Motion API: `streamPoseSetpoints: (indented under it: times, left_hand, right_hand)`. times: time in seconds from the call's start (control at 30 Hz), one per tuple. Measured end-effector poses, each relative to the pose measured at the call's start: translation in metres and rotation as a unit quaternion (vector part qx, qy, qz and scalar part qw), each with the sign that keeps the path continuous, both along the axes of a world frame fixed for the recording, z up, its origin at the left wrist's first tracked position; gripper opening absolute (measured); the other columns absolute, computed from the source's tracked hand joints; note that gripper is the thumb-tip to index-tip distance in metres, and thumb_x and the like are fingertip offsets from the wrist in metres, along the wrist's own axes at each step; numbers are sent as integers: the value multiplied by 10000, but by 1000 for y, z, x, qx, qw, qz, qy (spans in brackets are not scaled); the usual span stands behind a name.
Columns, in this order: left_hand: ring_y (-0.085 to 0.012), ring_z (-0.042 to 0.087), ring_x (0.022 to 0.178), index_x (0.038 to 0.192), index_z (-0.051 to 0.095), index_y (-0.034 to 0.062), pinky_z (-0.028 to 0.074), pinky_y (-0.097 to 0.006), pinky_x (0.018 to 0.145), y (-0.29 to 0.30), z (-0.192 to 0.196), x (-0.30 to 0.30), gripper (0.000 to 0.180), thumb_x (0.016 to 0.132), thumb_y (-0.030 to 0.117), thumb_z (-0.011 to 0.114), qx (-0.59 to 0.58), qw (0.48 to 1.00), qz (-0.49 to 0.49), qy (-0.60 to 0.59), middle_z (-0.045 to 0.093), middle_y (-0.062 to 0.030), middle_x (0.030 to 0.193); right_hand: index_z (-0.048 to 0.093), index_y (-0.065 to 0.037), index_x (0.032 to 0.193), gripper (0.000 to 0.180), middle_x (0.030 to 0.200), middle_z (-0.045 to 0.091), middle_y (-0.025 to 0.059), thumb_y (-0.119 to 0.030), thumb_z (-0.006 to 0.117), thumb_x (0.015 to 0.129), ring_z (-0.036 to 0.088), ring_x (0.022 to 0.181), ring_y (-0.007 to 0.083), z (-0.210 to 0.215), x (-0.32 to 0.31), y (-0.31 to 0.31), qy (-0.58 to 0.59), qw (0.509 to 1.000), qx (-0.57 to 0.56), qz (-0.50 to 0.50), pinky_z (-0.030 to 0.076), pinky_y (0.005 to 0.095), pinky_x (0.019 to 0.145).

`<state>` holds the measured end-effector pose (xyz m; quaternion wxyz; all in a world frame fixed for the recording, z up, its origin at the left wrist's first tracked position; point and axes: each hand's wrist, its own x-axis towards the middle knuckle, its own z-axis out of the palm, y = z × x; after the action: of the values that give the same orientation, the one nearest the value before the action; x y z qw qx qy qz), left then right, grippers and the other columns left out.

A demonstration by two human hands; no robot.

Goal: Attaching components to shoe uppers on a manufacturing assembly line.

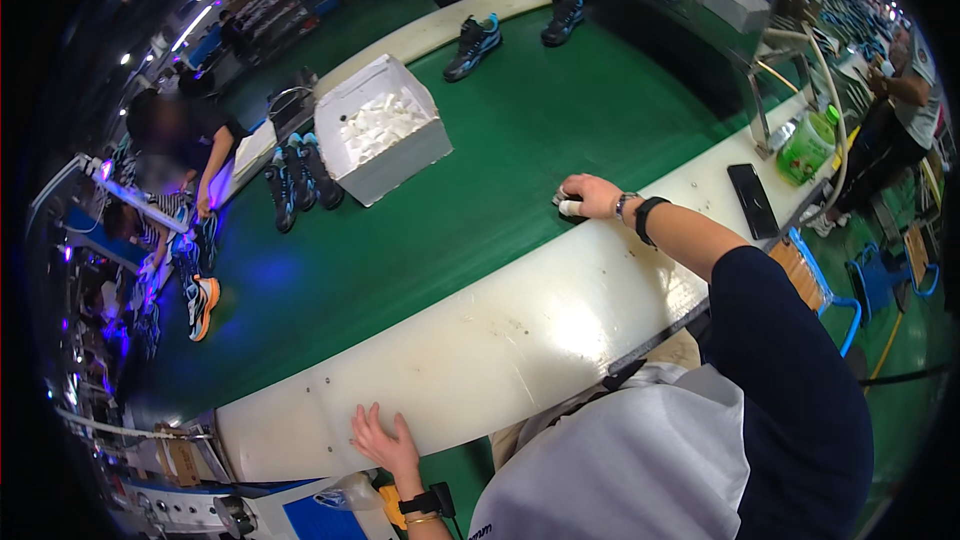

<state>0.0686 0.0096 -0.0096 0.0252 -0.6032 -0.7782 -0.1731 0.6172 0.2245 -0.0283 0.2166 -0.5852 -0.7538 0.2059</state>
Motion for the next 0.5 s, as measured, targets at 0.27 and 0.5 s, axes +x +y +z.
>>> streamPoseSetpoints:
  times: [0.27,0.5]
  left_hand:
    - [-339,303,1393,1289,549,142,138,-588,1132,1,-6,8,499,820,273,658,-3,1000,-14,3,424,-89,1462]
    - [-316,330,1381,1297,548,164,172,-597,1113,6,-1,3,465,851,263,637,12,999,-33,11,427,-69,1466]
  right_hand:
    - [702,-89,1051,406,1033,693,92,-443,668,854,634,975,225,-11,12,6,158,980,-91,-77,489,359,897]
    - [630,-122,861,284,780,675,0,-376,541,954,614,602,105,10,31,31,578,705,-223,-344,462,217,490]
